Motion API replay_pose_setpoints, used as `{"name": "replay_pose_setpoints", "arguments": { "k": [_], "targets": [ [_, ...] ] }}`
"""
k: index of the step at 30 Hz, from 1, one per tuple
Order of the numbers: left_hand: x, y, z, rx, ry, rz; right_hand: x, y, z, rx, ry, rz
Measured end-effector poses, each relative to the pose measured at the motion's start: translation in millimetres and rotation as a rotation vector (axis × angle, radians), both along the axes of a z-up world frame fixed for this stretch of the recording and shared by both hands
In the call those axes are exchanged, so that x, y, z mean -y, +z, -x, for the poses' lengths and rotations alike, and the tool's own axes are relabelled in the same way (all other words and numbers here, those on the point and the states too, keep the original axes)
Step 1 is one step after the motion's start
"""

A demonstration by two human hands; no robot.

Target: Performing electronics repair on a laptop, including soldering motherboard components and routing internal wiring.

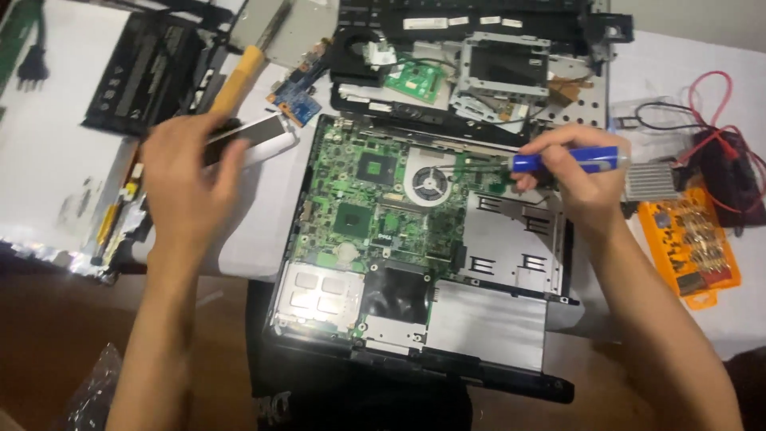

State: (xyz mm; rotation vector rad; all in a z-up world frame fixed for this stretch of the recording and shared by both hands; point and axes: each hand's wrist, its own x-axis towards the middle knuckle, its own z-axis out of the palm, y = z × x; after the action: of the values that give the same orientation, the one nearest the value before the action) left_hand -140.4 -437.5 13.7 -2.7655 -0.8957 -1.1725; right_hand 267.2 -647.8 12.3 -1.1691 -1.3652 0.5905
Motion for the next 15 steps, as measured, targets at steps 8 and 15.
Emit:
{"name": "replay_pose_setpoints", "arguments": {
  "k": [8,15],
  "targets": [
    [-3,23,-4,-0.522,0.084,-0.141,2,-2,-4,-0.065,-0.065,0.004],
    [49,63,-49,0.245,-0.551,0.708,2,-3,-5,-0.063,-0.104,0.027]
  ]
}}
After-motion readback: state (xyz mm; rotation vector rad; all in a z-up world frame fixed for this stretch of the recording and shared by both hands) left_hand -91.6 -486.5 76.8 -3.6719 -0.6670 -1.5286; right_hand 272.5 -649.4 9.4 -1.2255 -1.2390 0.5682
